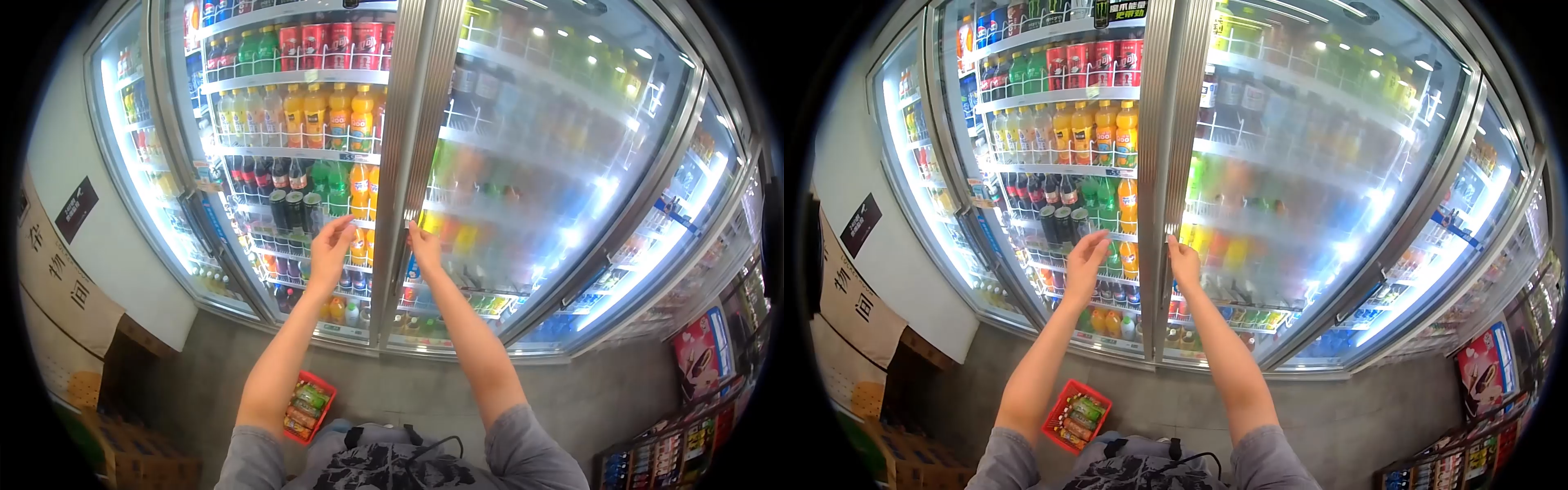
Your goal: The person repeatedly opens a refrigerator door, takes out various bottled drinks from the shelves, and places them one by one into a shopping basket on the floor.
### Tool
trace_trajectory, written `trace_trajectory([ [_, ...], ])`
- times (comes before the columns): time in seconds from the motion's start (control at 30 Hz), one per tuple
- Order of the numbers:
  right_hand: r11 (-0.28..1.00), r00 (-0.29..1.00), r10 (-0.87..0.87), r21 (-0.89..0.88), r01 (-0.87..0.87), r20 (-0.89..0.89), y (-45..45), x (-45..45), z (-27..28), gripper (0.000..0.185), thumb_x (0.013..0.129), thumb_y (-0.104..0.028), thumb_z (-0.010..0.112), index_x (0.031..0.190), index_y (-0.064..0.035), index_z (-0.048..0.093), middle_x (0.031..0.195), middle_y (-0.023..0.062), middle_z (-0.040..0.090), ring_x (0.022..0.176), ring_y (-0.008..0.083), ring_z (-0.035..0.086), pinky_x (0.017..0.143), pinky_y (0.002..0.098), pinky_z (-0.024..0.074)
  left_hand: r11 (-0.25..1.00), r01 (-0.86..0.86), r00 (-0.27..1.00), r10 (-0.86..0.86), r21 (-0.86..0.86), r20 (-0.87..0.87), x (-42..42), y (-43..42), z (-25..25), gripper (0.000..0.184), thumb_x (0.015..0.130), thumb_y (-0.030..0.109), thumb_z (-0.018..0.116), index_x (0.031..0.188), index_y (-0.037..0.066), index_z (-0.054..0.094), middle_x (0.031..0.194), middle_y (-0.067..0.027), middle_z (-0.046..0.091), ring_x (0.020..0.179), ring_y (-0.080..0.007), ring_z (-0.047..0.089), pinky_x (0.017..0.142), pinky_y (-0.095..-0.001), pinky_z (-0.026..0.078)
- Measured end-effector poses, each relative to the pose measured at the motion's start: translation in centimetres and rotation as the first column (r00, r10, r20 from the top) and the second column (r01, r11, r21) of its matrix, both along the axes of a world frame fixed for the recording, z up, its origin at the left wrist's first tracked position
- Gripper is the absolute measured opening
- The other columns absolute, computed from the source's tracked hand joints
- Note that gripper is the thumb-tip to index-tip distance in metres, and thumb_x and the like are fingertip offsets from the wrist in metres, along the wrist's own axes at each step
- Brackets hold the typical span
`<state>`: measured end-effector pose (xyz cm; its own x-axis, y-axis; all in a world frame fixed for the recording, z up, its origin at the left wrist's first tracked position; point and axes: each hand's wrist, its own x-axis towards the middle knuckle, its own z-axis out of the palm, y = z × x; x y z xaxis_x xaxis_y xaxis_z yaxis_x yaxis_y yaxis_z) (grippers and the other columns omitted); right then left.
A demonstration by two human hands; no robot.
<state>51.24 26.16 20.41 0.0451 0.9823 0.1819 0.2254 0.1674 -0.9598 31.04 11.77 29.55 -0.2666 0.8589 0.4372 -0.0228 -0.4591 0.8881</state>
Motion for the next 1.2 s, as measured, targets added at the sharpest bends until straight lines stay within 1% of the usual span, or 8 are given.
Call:
trace_trajectory([
  [0.33,0.992,0.998,-0.07,-0.104,0.07,-0.002,-0.4,-2.5,-0.2,0.063,0.093,-0.06,0.05,0.08,-0.0019,0.072,0.079,0.0085,0.07,0.078,0.0198,0.064,0.076,0.0319,0.047,0.987,0.16,0.982,-0.156,0.027,-0.107,-2.4,-0.8,2.2,0.031,0.095,0.02,0.062,0.122,0.004,0.063,0.101,-0.0062,0.068,0.087,-0.0109,0.062,0.079,-0.0259,0.049],
  [0.43,0.981,0.99,-0.138,-0.136,0.137,0.001,-0.4,-3.3,0.0,0.063,0.092,-0.06,0.05,0.08,-0.003,0.073,0.078,0.0078,0.07,0.077,0.0191,0.065,0.076,0.032,0.0474,0.98,0.187,0.968,-0.196,-0.073,-0.158,-4.8,-0.4,2.3,0.032,0.096,0.016,0.06,0.124,0.001,0.06,0.109,-0.0087,0.068,0.102,-0.0142,0.063,0.091,-0.0281,0.047],
  [0.57,0.98,0.985,-0.164,-0.124,0.157,-0.047,-1.1,-3.2,0.0,0.05,0.093,-0.046,0.056,0.081,0.0002,0.07,0.075,0.0076,0.068,0.066,0.0124,0.058,0.063,0.0283,0.044,0.965,0.256,0.957,-0.261,-0.056,-0.125,-4.8,2.1,2.4,0.033,0.097,0.017,0.059,0.125,0.0,0.059,0.113,-0.0101,0.067,0.104,-0.0154,0.062,0.093,-0.0276,0.047],
  [0.83,0.963,0.997,-0.061,-0.265,0.05,-0.036,-13.5,-0.4,3.6,0.048,0.091,-0.047,0.057,0.082,-0.0029,0.072,0.08,0.0058,0.069,0.076,0.016,0.062,0.071,0.031,0.0478,0.942,0.336,0.942,-0.335,0.022,-0.022,0.8,5.3,4.5,0.038,0.102,0.028,0.05,0.125,-0.001,0.06,0.123,-0.0115,0.063,0.111,-0.0172,0.059,0.097,-0.0293,0.044],
  [0.97,0.93,0.988,-0.137,-0.352,0.103,-0.074,-20.7,1.9,6.2,0.049,0.092,-0.047,0.056,0.084,-0.0009,0.072,0.079,0.006,0.069,0.076,0.0171,0.063,0.069,0.0332,0.0494,0.878,0.477,0.879,-0.477,0.033,-0.016,5.2,5.5,5.1,0.038,0.101,0.03,0.051,0.105,-0.003,0.069,0.089,-0.0071,0.071,0.084,-0.0145,0.064,0.077,-0.0269,0.048],
  [1.07,0.906,0.96,-0.067,-0.387,0.173,0.273,-27.2,2.9,10.2,0.051,0.093,-0.045,0.057,0.088,0.0028,0.071,0.081,0.0071,0.069,0.075,0.0174,0.065,0.067,0.0331,0.0514,0.759,0.647,0.76,-0.65,0.073,0.02,7.9,2.9,6.4,0.027,0.096,0.021,0.06,0.091,-0.003,0.071,0.075,-0.0021,0.066,0.068,-0.008,0.058,0.065,-0.023,0.045],
  [1.13,0.908,0.739,0.029,-0.326,0.262,0.674,-30.8,2.2,15.6,0.053,0.093,-0.045,0.059,0.089,0.0067,0.07,0.083,0.01,0.071,0.07,0.02,0.067,0.064,0.0348,0.0546,0.685,0.726,0.684,-0.728,0.06,0.042,8.9,0.8,6.3,0.026,0.095,0.02,0.06,0.089,-0.002,0.071,0.075,-0.0023,0.066,0.068,-0.0082,0.058,0.065,-0.0234,0.045],
  [1.2,0.926,0.814,-0.03,-0.29,0.241,0.581,-34.4,0.3,20.6,0.051,0.094,-0.042,0.059,0.091,0.0072,0.07,0.085,0.0103,0.071,0.071,0.0192,0.068,0.066,0.0322,0.0554,0.583,0.809,0.581,-0.812,0.072,0.052,10.2,-1.0,5.8,0.024,0.094,0.019,0.062,0.089,-0.003,0.071,0.075,-0.003,0.066,0.068,-0.0088,0.059,0.065,-0.024,0.046],
])
